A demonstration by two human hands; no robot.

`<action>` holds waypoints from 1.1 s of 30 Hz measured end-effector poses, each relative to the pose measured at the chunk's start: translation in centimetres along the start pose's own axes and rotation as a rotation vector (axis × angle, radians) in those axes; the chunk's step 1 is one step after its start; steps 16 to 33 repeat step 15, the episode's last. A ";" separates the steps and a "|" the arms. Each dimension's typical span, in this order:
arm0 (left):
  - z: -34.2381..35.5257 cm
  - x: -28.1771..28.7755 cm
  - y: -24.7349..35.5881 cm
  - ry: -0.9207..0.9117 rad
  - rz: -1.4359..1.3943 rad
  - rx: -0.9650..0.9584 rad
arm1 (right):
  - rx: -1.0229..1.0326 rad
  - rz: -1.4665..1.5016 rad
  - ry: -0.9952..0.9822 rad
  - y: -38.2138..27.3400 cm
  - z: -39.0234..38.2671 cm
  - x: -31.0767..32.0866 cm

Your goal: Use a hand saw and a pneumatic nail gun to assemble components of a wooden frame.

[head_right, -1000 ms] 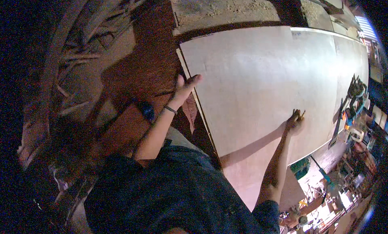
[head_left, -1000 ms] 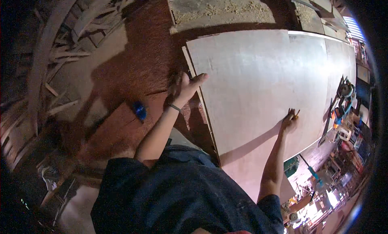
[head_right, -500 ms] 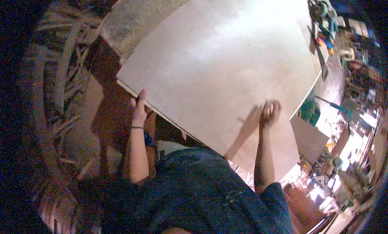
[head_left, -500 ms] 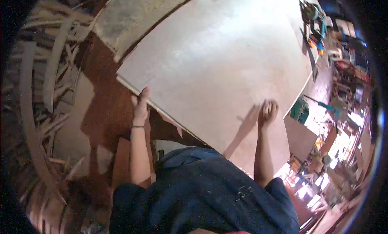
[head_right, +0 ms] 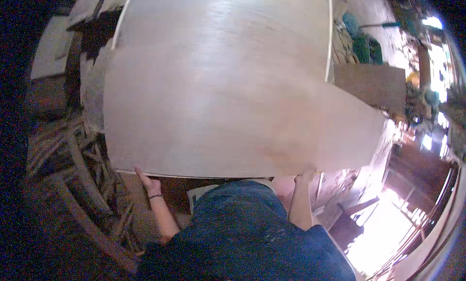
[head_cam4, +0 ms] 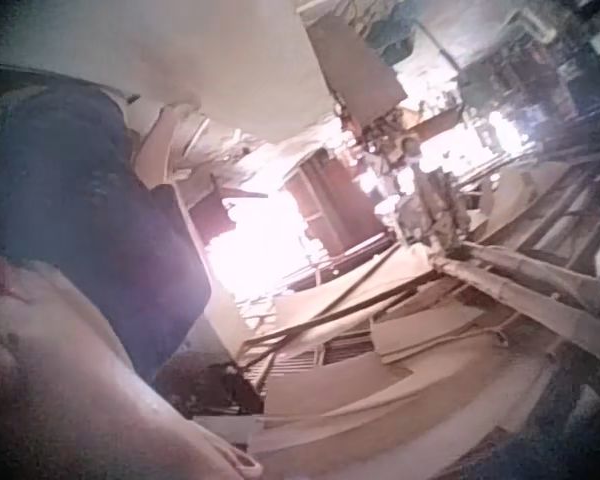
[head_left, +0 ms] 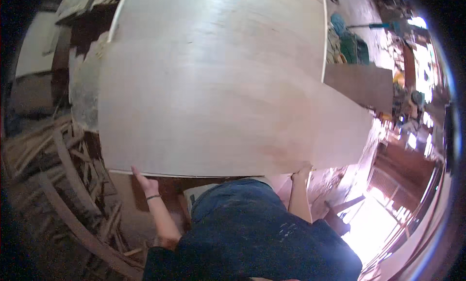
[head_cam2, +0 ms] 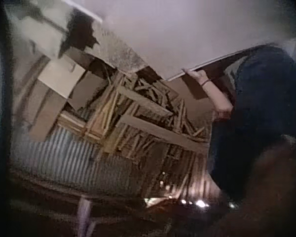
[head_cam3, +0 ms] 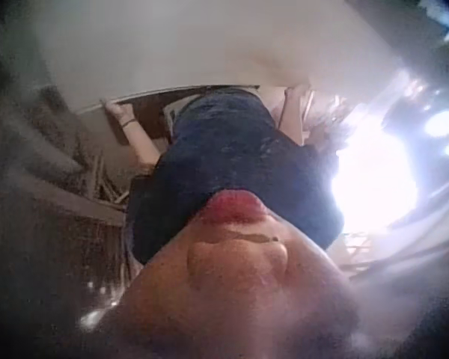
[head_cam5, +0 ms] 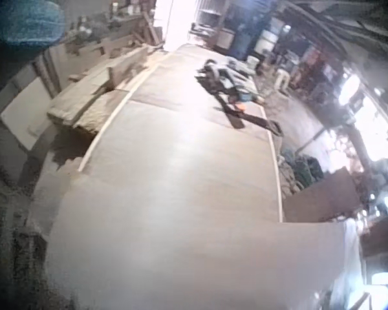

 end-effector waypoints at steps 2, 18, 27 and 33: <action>0.7 -0.6 0.6 -0.022 0.005 -0.002 | 0.098 0.013 0.062 -0.5 -1.3 -1.3; -0.7 3.3 2.0 0.080 0.071 -0.068 | 0.125 -0.418 -0.395 -4.1 -6.7 -3.1; -0.7 3.3 2.0 0.080 0.071 -0.068 | 0.125 -0.418 -0.395 -4.1 -6.7 -3.1; -0.7 3.3 2.0 0.080 0.071 -0.068 | 0.125 -0.418 -0.395 -4.1 -6.7 -3.1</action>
Point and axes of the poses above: each hand's wrist, its own z-axis towards the middle knuckle, its own x-axis out of the back of the hand, y = z × x, the point moved 1 cm from there along z, towards the middle knuckle, and after that the axes turned 8 degrees about x, right-handed, at the moved point
